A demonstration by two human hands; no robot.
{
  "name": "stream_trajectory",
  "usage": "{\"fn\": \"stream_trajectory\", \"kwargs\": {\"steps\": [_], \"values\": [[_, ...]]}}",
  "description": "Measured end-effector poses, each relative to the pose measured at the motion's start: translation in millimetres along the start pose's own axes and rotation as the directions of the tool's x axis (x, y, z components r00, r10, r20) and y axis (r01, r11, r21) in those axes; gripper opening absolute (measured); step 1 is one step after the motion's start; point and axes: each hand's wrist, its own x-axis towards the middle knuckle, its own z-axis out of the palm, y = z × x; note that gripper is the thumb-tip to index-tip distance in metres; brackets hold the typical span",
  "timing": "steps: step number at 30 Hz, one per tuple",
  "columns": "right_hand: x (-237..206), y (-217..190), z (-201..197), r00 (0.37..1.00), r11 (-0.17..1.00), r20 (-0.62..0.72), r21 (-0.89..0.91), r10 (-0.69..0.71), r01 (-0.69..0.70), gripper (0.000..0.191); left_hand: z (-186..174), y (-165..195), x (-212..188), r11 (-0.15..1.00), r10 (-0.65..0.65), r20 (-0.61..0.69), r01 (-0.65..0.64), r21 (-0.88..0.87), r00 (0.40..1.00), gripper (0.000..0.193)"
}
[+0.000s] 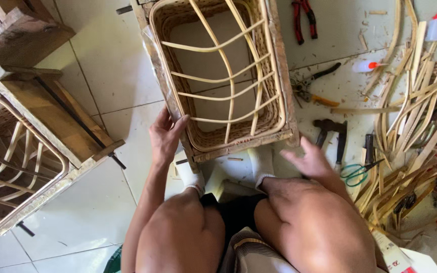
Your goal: The person assembles a rectangular woven basket by inserting thin wooden strips into a wooden frame, securing them with a hammer, and applying glue to the joints. They also use a metal cylinder to press the strips into place.
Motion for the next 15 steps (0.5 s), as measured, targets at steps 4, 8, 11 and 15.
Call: {"fn": "stream_trajectory", "kwargs": {"steps": [4, 8, 11, 15], "values": [[-49.6, 30.3, 18.0, 0.92, 0.911, -0.118, 0.235, 0.374, -0.34, 0.051, -6.2, -15.4, -36.3, 0.992, -0.125, 0.073, 0.126, 0.0, 0.989, 0.06], [-65.4, 83.8, 3.5, 0.869, 0.944, -0.484, -0.23, 0.099, -0.236, 0.053, -12.1, -36.5, -60.0, 0.98, -0.177, 0.103, 0.185, -0.072, 0.979, 0.056], [-60.9, 119.8, -2.7, 0.876, 0.87, -0.474, -0.465, -0.09, -0.163, 0.056, -14.8, -40.0, -64.7, 0.969, -0.245, 0.038, 0.244, 0.022, 0.969, 0.05], [-50.3, 134.5, -2.1, 0.878, 0.813, -0.37, -0.38, 0.305, -0.442, 0.061, -6.5, -22.0, -74.5, 0.879, 0.175, -0.025, -0.144, 0.455, 0.984, 0.067]]}}
